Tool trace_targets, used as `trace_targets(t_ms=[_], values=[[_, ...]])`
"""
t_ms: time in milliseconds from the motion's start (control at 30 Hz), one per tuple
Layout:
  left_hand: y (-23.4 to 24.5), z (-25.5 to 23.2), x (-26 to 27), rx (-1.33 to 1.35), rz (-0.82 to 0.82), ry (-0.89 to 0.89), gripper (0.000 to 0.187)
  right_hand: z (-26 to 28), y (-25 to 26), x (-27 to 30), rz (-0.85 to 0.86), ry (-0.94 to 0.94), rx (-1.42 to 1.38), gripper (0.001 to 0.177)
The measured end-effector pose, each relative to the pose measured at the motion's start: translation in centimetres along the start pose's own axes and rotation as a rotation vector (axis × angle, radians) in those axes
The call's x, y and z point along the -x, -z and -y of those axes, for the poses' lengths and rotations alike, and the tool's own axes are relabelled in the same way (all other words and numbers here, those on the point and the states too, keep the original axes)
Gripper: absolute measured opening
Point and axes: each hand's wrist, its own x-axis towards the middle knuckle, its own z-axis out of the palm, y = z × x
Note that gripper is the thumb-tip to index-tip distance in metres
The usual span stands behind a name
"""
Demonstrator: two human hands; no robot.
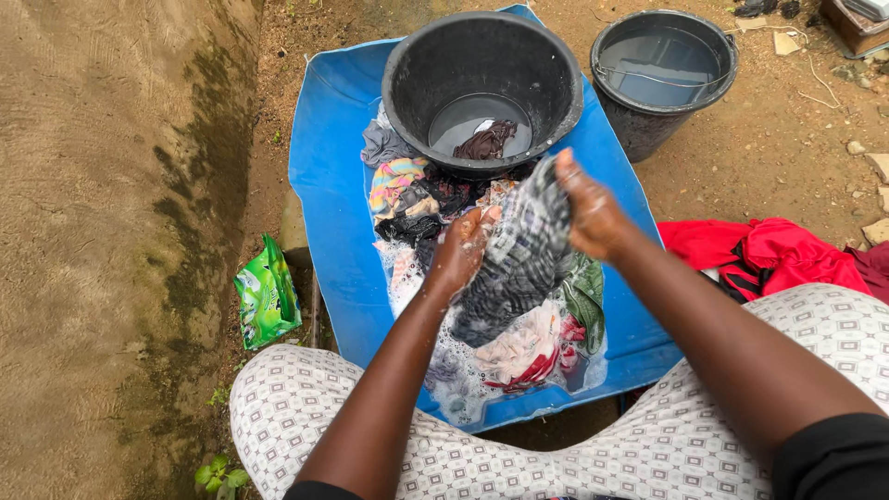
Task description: The person washes clothes by rubbing a bar of soap onto garments, scrubbing them by hand in soapy water, wringing out a garment, and placing it into a basin.
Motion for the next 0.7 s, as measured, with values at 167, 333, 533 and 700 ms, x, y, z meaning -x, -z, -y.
trace_targets(t_ms=[167,333,533,700], values=[[-4.6,7.5,-0.6,0.619,-0.121,0.012,0.028,-8.4,-7.8,7.0,0.005,0.586,1.19,0.035],[-8.0,6.1,2.4,0.769,-0.039,0.344,0.028,-7.6,-5.2,4.0,0.068,0.914,1.345,0.024],[-6.3,3.9,2.7,0.777,-0.032,0.356,0.028,-13.7,-5.9,5.7,0.012,0.832,1.128,0.014],[-8.0,3.0,5.0,0.563,0.194,0.183,0.028,-9.2,3.1,-1.4,-0.235,0.355,1.662,0.013]])
